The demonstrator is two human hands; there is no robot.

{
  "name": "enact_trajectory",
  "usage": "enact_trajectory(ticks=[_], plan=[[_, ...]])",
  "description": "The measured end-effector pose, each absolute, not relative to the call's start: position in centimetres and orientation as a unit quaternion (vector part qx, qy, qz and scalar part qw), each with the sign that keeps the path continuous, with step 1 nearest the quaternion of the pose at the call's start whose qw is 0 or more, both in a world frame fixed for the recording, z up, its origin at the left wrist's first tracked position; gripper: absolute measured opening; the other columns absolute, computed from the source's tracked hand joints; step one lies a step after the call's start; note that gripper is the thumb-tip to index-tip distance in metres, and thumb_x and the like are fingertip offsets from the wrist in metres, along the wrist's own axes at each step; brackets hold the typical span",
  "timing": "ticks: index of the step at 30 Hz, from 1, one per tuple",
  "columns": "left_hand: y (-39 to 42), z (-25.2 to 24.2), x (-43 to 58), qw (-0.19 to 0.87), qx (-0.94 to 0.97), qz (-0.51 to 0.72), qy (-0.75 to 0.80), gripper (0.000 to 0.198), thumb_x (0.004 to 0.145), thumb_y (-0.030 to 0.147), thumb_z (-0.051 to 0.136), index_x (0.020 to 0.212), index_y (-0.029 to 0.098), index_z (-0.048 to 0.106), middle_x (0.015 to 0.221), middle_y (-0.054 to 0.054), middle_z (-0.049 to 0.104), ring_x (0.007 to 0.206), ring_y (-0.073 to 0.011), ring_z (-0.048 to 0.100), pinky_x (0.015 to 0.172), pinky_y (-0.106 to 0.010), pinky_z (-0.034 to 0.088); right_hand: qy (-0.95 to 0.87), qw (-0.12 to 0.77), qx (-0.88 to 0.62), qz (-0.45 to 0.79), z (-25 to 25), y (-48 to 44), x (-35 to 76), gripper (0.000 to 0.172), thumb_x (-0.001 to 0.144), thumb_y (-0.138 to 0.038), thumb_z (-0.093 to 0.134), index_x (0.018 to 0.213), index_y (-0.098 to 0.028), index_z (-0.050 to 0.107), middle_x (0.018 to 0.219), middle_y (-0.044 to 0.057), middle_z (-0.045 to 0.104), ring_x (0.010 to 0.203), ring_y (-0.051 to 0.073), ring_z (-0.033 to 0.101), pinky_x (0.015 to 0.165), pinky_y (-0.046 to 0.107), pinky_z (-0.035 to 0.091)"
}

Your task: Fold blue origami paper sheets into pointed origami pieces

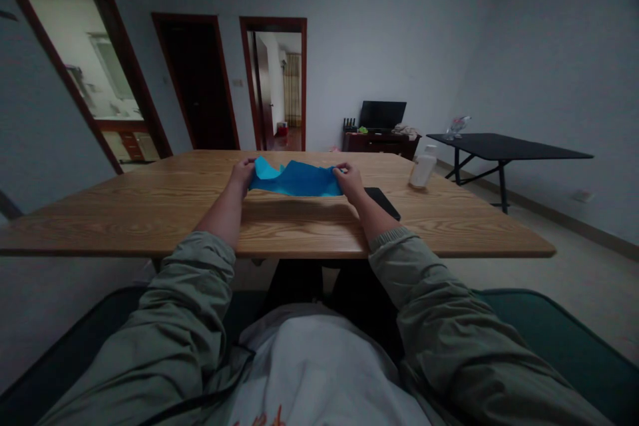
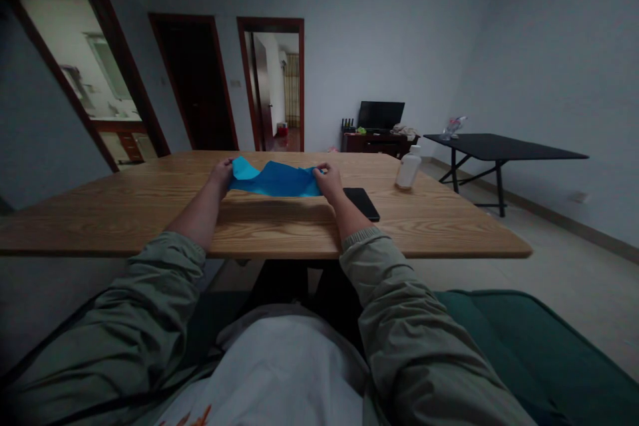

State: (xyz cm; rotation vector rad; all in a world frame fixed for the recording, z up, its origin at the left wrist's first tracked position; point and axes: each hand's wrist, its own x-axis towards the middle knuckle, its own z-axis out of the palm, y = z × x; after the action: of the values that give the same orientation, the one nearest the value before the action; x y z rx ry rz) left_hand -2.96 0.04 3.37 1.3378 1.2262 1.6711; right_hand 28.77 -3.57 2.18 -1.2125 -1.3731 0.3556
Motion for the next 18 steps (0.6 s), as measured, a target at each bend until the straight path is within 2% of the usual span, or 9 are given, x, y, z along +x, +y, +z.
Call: enact_trajectory(ticks=[3, 6, 9, 14, 18], plan=[[-0.4, 3.4, -2.6, 0.354, 0.526, 0.62, 0.462, 0.038, 0.056, 0.041, 0.073, 0.083, 0.016, 0.063, 0.07, -0.002, 0.063, 0.061, -0.0133, 0.054, 0.059, -0.024, 0.042, -0.603, 0.587, -0.503, 0.198, 2.0, -3.6, 28.5, 0.023, 0.069, -0.037, 0.06, 0.08, -0.017, 0.062, 0.057, -0.004, 0.05, 0.052, 0.012, 0.042, 0.05, 0.023, 0.032], [-1.4, 3.7, -2.3, 0.387, 0.557, 0.579, 0.452, 0.042, 0.057, 0.045, 0.077, 0.083, 0.017, 0.06, 0.09, -0.007, 0.069, 0.065, -0.0137, 0.059, 0.057, -0.024, 0.042, -0.612, 0.583, -0.488, 0.217, 1.7, -3.4, 28.4, 0.021, 0.068, -0.039, 0.06, 0.073, -0.019, 0.057, 0.057, -0.004, 0.052, 0.052, 0.011, 0.042, 0.048, 0.022, 0.03], [-2.5, 4.2, -1.9, 0.398, 0.602, 0.545, 0.426, 0.044, 0.061, 0.049, 0.076, 0.086, 0.017, 0.059, 0.105, -0.01, 0.069, 0.074, -0.0159, 0.065, 0.059, -0.024, 0.043, -0.611, 0.586, -0.479, 0.232, 1.7, -3.3, 28.4, 0.022, 0.066, -0.04, 0.06, 0.069, -0.02, 0.052, 0.056, -0.004, 0.05, 0.052, 0.011, 0.042, 0.048, 0.022, 0.03], [-3.3, 3.9, -0.7, 0.409, 0.682, 0.468, 0.385, 0.055, 0.063, 0.051, 0.077, 0.106, 0.018, 0.063, 0.107, -0.011, 0.068, 0.085, -0.0189, 0.066, 0.068, -0.027, 0.05, -0.612, 0.584, -0.475, 0.245, 2.0, -4.0, 28.1, 0.023, 0.064, -0.041, 0.06, 0.069, -0.02, 0.051, 0.056, -0.004, 0.05, 0.053, 0.011, 0.041, 0.047, 0.022, 0.029], [-3.0, 2.9, 0.5, 0.385, 0.726, 0.409, 0.397, 0.066, 0.05, 0.04, 0.087, 0.109, 0.019, 0.065, 0.107, -0.01, 0.069, 0.089, -0.0221, 0.066, 0.073, -0.03, 0.053, -0.614, 0.583, -0.47, 0.248, 2.2, -4.3, 28.0, 0.022, 0.064, -0.039, 0.06, 0.067, -0.02, 0.051, 0.056, -0.004, 0.049, 0.053, 0.011, 0.04, 0.048, 0.023, 0.028]])
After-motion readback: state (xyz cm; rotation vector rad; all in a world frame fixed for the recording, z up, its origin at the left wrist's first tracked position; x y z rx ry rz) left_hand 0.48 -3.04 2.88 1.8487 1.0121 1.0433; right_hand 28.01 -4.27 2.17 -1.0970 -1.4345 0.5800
